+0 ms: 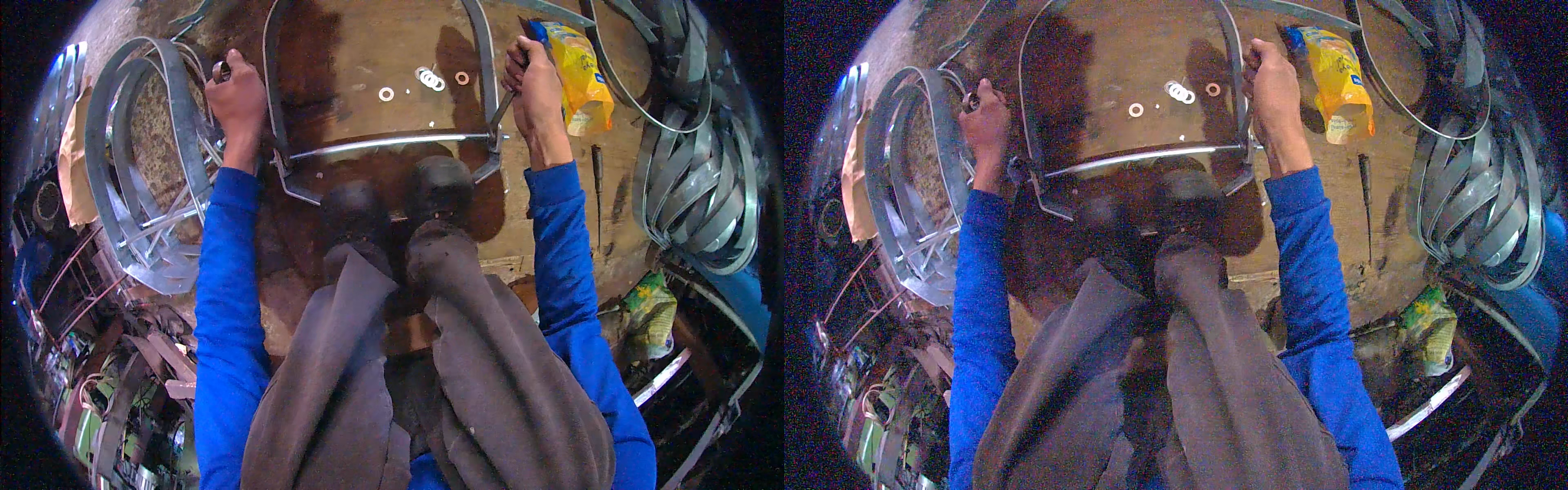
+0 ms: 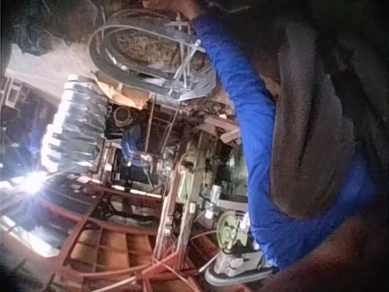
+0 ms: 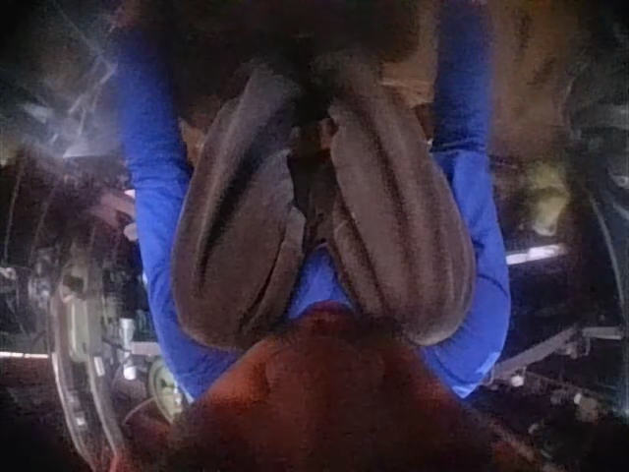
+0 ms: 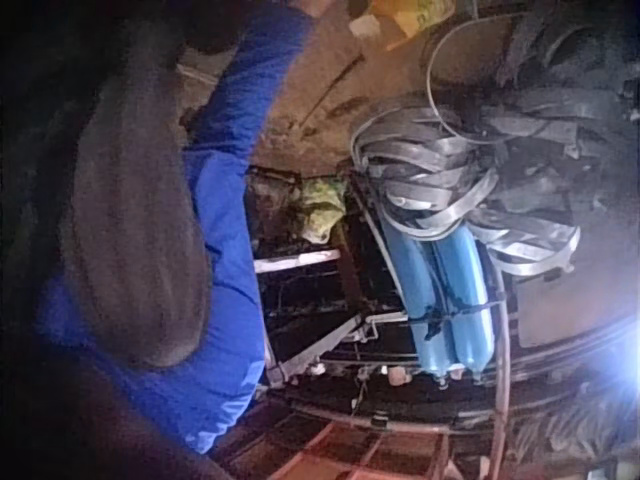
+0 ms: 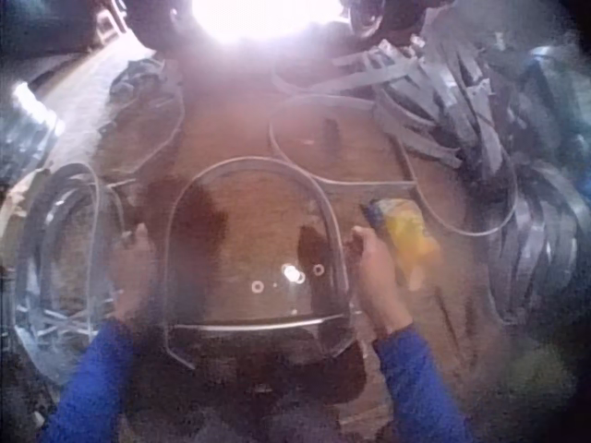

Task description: The person assembles a metal frame by inserting bolts and washers into pre-drilled holes and tightening them with a wrench. The person works on the floor, handling the frame, bolts, washers, and wrench to secure the components together.

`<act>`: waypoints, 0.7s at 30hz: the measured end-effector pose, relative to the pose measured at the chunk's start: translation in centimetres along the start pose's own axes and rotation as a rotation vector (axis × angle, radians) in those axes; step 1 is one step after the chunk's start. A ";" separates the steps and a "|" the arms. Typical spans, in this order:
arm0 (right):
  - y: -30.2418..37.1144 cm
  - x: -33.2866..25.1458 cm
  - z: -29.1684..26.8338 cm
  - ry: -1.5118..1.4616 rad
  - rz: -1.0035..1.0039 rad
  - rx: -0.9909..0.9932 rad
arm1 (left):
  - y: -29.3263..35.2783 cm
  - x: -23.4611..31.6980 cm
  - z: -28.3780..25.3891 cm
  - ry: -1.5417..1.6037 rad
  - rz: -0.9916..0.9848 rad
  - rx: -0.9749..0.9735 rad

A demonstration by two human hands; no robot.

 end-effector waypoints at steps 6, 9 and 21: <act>0.5 -0.3 0.8 -0.040 0.006 -0.050 | -1.3 -1.2 -0.2 -0.014 0.062 0.046; 0.5 -0.2 0.5 -0.032 0.008 -0.033 | -0.3 -0.5 0.2 -0.008 0.028 0.025; 4.0 -0.6 -2.8 0.122 -0.101 0.080 | -4.1 -0.2 5.8 -0.294 0.181 0.057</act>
Point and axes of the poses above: each hand's wrist, its own y-axis away from the middle knuckle, its own z-axis out of the palm, x = y × z, the point moved 6 cm from there along -y, towards the middle knuckle, and after that the axes turned 14 degrees about -z, right-handed, at the moved point
